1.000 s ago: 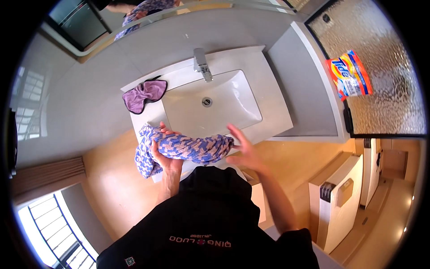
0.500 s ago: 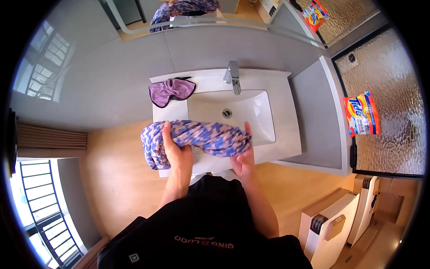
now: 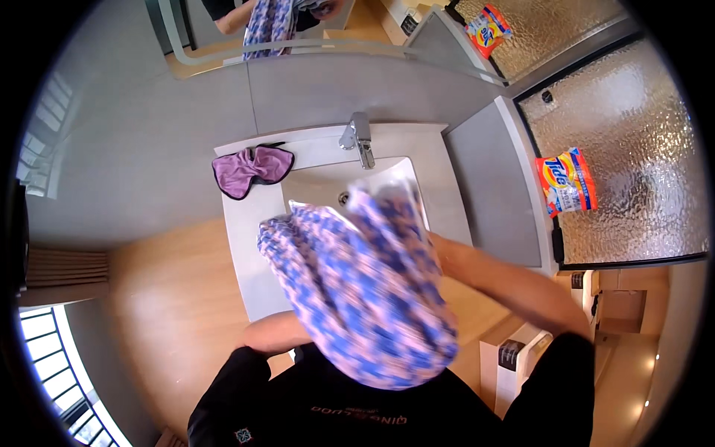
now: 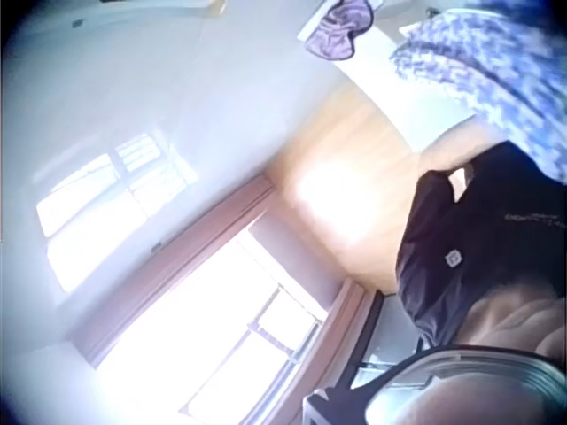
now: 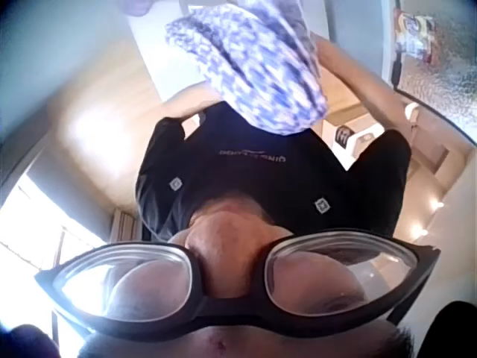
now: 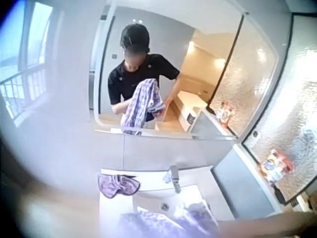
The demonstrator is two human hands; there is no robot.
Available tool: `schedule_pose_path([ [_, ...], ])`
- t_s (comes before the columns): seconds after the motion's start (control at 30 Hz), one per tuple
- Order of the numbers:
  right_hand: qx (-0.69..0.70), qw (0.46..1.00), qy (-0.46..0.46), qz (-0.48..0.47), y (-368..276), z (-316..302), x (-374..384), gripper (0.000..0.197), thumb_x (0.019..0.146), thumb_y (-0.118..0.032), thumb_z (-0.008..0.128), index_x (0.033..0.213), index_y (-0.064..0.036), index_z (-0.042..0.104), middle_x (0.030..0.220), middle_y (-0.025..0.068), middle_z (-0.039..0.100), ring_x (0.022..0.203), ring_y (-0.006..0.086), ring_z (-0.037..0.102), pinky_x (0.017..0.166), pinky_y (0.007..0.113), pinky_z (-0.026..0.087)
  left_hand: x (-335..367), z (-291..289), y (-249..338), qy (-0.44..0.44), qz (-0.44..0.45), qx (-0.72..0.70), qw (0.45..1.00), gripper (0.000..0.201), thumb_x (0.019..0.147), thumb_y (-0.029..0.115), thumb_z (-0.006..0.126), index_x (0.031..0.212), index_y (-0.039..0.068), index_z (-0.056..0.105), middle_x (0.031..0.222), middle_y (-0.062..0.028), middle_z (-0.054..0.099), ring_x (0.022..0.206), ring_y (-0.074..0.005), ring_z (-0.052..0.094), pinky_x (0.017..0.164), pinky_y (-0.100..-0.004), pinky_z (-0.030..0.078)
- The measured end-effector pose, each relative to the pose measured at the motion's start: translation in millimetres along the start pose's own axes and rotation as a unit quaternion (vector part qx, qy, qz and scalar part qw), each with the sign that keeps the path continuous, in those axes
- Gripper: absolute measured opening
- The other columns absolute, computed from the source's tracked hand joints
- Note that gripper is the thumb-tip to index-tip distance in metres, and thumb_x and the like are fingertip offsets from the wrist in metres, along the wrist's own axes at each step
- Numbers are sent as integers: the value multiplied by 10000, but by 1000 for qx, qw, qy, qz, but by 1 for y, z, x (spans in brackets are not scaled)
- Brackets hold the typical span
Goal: The person rinses a purple cloth and a patterned towel under a sink faucet, flattening the cloth on the counter and wringing out the towel repeatedly.
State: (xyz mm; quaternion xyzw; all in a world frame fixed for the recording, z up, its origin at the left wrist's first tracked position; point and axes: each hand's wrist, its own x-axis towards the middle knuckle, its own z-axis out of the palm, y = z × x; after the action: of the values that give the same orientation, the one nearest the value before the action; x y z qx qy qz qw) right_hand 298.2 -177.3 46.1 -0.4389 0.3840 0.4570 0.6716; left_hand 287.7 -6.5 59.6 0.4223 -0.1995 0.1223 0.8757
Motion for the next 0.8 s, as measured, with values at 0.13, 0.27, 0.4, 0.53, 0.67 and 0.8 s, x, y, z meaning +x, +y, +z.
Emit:
schedule_pose_path([
  [0.13, -276, 942, -119, -149, -74, -36, 78, 293, 947, -254, 580, 1124, -46, 685, 1043, 118, 711, 949, 218, 689, 812, 351, 568, 15, 17, -23, 13, -14, 10, 1000, 623, 832, 196, 718, 1361, 35, 434, 1096, -51, 558, 1082, -174, 529, 988, -323, 428],
  [0.27, -706, 483, -179, -485, -107, -38, 153, 218, 911, -185, 625, 1068, -63, 714, 1020, 111, 720, 933, 212, 693, 811, 343, 556, 23, -16, -42, 26, -79, 17, 996, 644, 830, 202, 715, 1377, 33, 419, 1092, -48, 555, 1071, -170, 528, 988, -321, 428],
  [0.4, -636, 644, 142, -401, -107, 52, 150, 356, 724, -320, 786, 951, -57, 708, 891, 178, 722, 846, 343, 707, 783, 403, 553, 26, -58, -41, 56, -108, 40, 992, 665, 828, 207, 712, 1392, 31, 405, 1088, -45, 552, 1059, -166, 527, 989, -320, 428],
  [0.53, -627, 677, 182, -339, -112, 44, 165, 446, 702, -379, 789, 1005, -60, 712, 948, 217, 721, 925, 405, 692, 848, 440, 541, 26, -63, -42, 49, -137, 47, 988, 687, 827, 212, 708, 1408, 29, 391, 1085, -42, 548, 1047, -163, 526, 989, -319, 428],
  [0.67, -596, 696, 180, -358, -111, 39, 178, 448, 690, -373, 792, 998, -58, 718, 948, 228, 718, 916, 406, 693, 852, 439, 541, 31, -60, -43, 35, -142, 61, 987, 708, 825, 217, 705, 1423, 27, 377, 1081, -39, 545, 1035, -159, 525, 989, -317, 427],
  [0.8, -554, 730, 153, -369, -103, 47, 176, 451, 673, -359, 806, 978, -39, 715, 977, 222, 720, 939, 389, 697, 841, 414, 543, 40, -50, -46, 15, -131, 77, 988, 730, 823, 222, 701, 1439, 25, 363, 1077, -36, 542, 1023, -155, 525, 990, -316, 427],
])
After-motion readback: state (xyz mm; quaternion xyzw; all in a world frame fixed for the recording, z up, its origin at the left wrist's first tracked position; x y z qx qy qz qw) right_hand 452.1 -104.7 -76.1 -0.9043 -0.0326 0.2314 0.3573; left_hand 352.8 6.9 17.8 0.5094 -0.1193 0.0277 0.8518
